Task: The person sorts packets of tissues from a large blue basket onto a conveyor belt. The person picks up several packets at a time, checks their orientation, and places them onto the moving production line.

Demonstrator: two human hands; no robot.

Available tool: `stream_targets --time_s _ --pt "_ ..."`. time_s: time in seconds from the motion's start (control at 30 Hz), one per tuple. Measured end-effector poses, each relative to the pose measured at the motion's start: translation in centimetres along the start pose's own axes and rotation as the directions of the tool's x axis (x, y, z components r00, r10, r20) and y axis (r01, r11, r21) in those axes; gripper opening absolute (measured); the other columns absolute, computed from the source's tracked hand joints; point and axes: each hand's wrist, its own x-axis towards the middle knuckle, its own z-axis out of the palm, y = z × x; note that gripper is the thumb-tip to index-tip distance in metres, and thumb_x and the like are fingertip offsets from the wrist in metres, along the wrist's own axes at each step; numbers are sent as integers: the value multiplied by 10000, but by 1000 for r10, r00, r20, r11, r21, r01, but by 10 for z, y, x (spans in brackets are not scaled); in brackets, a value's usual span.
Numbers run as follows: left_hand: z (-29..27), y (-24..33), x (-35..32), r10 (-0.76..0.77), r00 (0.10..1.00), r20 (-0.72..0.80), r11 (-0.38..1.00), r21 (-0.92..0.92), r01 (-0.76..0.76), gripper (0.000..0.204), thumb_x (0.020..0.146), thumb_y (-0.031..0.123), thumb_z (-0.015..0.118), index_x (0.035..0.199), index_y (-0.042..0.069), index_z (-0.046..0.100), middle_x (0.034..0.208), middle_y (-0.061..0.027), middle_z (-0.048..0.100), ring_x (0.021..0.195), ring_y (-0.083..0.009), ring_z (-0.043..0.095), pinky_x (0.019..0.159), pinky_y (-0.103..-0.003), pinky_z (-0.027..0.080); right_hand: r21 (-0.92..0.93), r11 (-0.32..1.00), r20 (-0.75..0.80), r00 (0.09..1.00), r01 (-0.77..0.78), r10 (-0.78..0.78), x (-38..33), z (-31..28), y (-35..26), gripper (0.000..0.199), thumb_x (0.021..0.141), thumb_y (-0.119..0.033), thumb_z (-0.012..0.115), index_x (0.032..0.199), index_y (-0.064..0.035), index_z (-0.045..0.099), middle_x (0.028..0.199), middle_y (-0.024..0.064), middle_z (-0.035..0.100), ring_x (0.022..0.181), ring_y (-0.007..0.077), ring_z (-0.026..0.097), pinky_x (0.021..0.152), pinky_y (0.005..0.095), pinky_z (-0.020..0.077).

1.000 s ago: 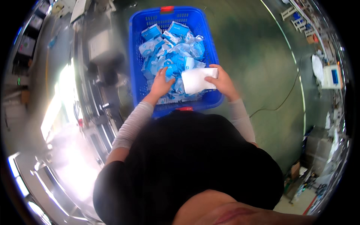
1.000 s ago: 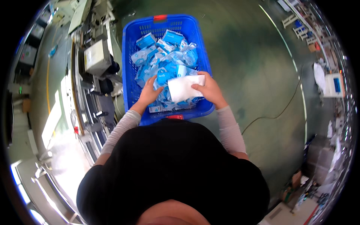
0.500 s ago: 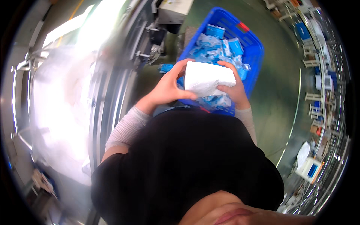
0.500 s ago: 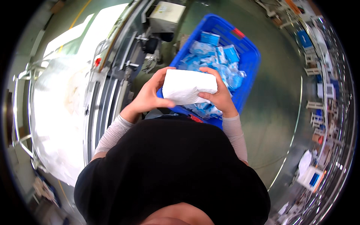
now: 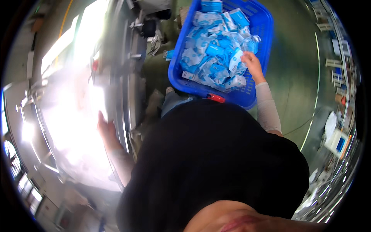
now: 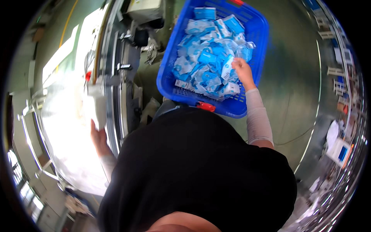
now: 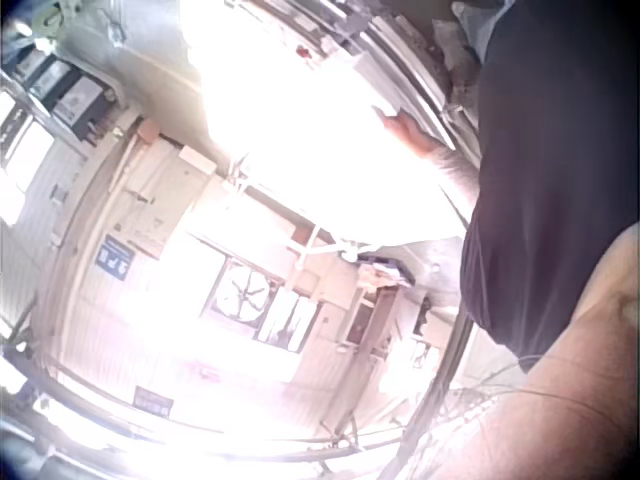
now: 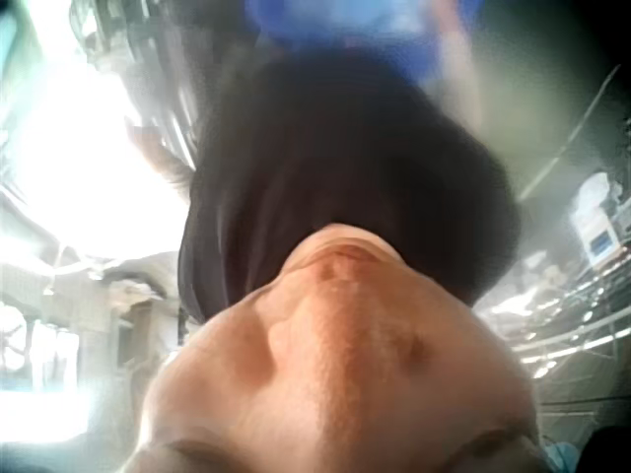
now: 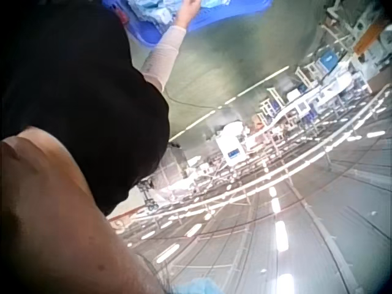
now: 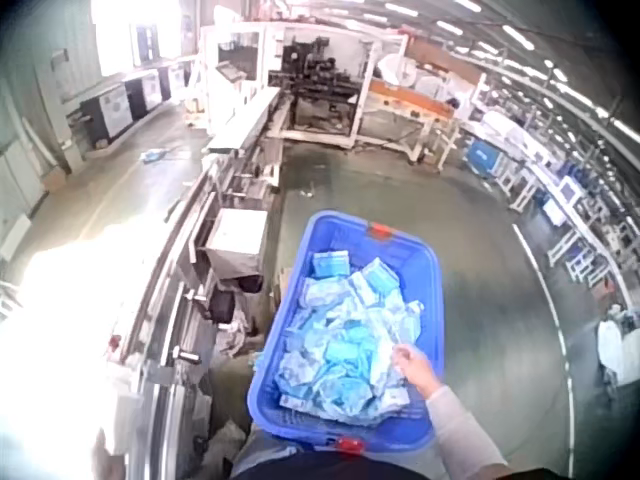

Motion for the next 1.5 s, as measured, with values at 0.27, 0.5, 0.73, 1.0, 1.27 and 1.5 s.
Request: stream_targets --time_s 0.27,0.5,0.73,1.0,1.27,1.5 --pt "-128 -20 12 -191 952 -240 564 767 307 453 868 491 609 838 40 644 594 -34 576 526 -156 571 458 -291 431 -853 467 312 945 235 94 -44 5 134 671 647 -193 798 1235 -70 502 1225 172 531 1170 331 503 894 447 479" --pt "123 26 -87 448 781 435 109 840 -531 275 938 213 516 864 0 673 696 -65 649 662 -175 625 621 -310 478 -581 809 182 954 -93 240 -29 -17 52 490 672 -319 762 995 -5 569 980 196 616 952 319 615 773 375 483" --pt "309 -129 -144 -121 482 868 905 297 -306 584 907 255 615 1379 35 351 1179 -124 555 1056 -183 539 913 -300 434 433 895 256 939 103 -232 -86 21 -98 473 832 -273 694 1157 -8 476 1043 63 548 964 127 510 831 264 427" --pt "324 -92 -123 -66 552 831 985 144 -99 332 994 328 455 1088 22 542 945 -114 634 825 -182 654 714 -300 551 370 726 -308 814 580 -493 -110 -101 -95 450 958 -287 452 1300 0 395 1047 134 529 901 188 550 756 284 466" --pt "324 -141 -145 -291 535 793 933 360 -26 403 977 375 502 1103 -7 522 912 -56 597 785 -93 568 704 -245 471 8 827 -173 815 562 -552 -112 34 -161 256 871 -197 607 971 -25 447 939 75 450 861 189 452 735 332 372" --pt "307 -128 -141 -265 472 840 864 425 -271 479 896 295 653 1195 -26 462 967 -74 586 822 -102 571 693 -259 493 -555 441 228 639 705 -735 -113 53 -151 205 836 -213 654 998 -90 625 889 81 655 763 288 624 655 339 498"
